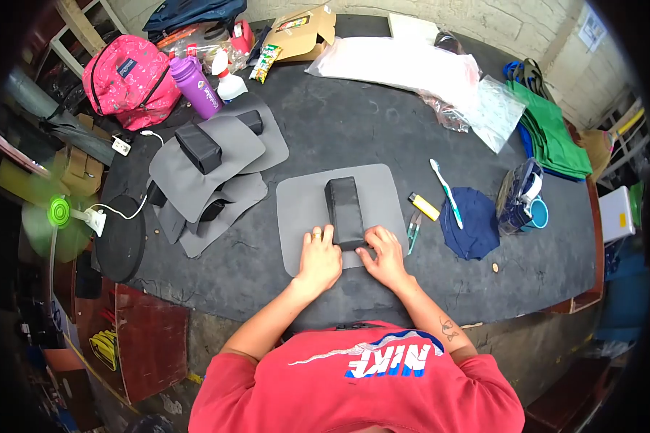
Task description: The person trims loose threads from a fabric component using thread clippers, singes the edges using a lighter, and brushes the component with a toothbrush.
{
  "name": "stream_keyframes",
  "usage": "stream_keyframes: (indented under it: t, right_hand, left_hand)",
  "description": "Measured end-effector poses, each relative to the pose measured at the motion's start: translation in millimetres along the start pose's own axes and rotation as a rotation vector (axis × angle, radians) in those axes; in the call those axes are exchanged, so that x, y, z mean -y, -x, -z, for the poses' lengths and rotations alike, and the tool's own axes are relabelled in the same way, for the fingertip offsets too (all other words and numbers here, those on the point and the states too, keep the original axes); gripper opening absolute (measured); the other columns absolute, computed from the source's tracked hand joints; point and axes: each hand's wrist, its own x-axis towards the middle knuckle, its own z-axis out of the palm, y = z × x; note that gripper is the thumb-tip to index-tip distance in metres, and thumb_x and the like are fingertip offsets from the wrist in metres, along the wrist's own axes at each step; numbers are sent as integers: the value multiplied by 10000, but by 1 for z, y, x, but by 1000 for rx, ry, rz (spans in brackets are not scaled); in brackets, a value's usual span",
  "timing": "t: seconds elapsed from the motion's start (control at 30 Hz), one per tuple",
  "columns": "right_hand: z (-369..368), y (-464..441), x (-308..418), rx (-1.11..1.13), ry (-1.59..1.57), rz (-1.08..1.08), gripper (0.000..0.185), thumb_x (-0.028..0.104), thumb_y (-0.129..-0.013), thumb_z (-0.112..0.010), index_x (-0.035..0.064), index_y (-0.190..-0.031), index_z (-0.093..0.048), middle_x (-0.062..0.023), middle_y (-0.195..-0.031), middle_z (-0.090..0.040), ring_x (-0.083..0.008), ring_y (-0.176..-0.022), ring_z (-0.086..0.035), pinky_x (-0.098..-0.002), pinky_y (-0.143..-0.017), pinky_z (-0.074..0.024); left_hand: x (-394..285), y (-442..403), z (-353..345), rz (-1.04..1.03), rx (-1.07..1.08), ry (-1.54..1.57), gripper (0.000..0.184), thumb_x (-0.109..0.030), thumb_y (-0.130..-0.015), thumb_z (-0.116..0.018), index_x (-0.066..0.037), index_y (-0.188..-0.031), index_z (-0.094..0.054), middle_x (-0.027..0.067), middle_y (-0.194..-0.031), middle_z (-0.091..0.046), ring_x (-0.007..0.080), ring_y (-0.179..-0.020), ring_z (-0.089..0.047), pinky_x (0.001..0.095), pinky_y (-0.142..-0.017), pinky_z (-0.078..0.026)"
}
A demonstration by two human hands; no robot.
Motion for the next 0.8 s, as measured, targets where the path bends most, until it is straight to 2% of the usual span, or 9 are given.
stream_keyframes:
  t: [0.17, 0.23, 0.33, 0.43, 0.57, 0.63, 0.67, 0.77, 0.8]
  right_hand:
    - [-4, 3, -1, -49, 30, -50, 200, 83, -726, -718, 56, -885, -601, -78, -908, -559, -293, -861, -574, -400, -762, -444]
    - [-7, 1, -1, -67, 42, -73, 187, 87, -727, -726, 47, -859, -599, -63, -854, -544, -238, -709, -560, -377, -701, -461]
    - [-6, 0, -1, -73, 52, -48, 176, 88, -737, -722, 51, -869, -611, -64, -839, -537, -226, -697, -562, -363, -687, -462]
    - [-7, 1, -2, -68, 51, -57, 168, 84, -740, -716, 54, -868, -612, -65, -841, -541, -227, -692, -563, -365, -681, -464]
    - [-6, 1, -1, -74, 38, -56, 164, 86, -744, -710, 55, -871, -611, -67, -845, -543, -228, -685, -563, -368, -674, -462]
    - [-7, 3, -2, -21, 11, -128, 185, 94, -738, -712, 58, -885, -605, -79, -899, -554, -298, -852, -579, -410, -754, -456]
    - [-6, 3, -2, -20, 12, -129, 185, 94, -738, -712, 58, -885, -605, -79, -899, -554, -298, -852, -579, -410, -754, -456]
    - [-6, 2, -1, -23, 18, -110, 191, 94, -733, -714, 60, -883, -602, -79, -900, -551, -298, -846, -577, -410, -748, -455]
    - [-6, 2, 0, -22, 26, -111, 196, 96, -730, -716, 62, -884, -600, -79, -901, -549, -298, -848, -576, -410, -749, -454]
  left_hand:
    - [14, 3, -16, -80, -265, 44, 120, -117, -704, -630, -20, -687, -697, 202, -1198, -527, 342, -1119, -485, 445, -924, -388]
    - [24, 10, -19, -146, -386, 151, 79, -104, -693, -672, -27, -706, -687, 173, -1157, -537, 340, -1124, -479, 444, -955, -375]
    - [23, 11, -19, -34, -397, 464, 63, -73, -692, -699, -33, -738, -685, 157, -1141, -539, 335, -1102, -485, 434, -944, -376]
    - [19, 12, -28, 51, -452, 526, 87, -47, -690, -713, -34, -773, -689, 137, -1136, -541, 321, -1081, -495, 422, -924, -385]
    - [11, 12, -30, 115, -502, 555, 89, -43, -690, -712, -35, -776, -687, 128, -1136, -541, 316, -1063, -509, 419, -907, -396]
    - [11, 12, -28, 114, -482, 576, 84, -42, -691, -721, -27, -758, -672, 134, -1124, -542, 319, -1055, -516, 421, -897, -402]
    - [10, 13, -29, 114, -482, 578, 84, -42, -691, -721, -27, -758, -672, 134, -1124, -542, 319, -1055, -516, 421, -897, -402]
    - [10, 12, -34, 73, -508, 510, 63, -40, -693, -691, -17, -742, -659, 138, -1124, -546, 317, -1059, -520, 434, -906, -400]
    - [9, 12, -34, 25, -495, 342, 48, -39, -689, -672, -15, -728, -658, 139, -1123, -549, 314, -1058, -521, 436, -904, -401]
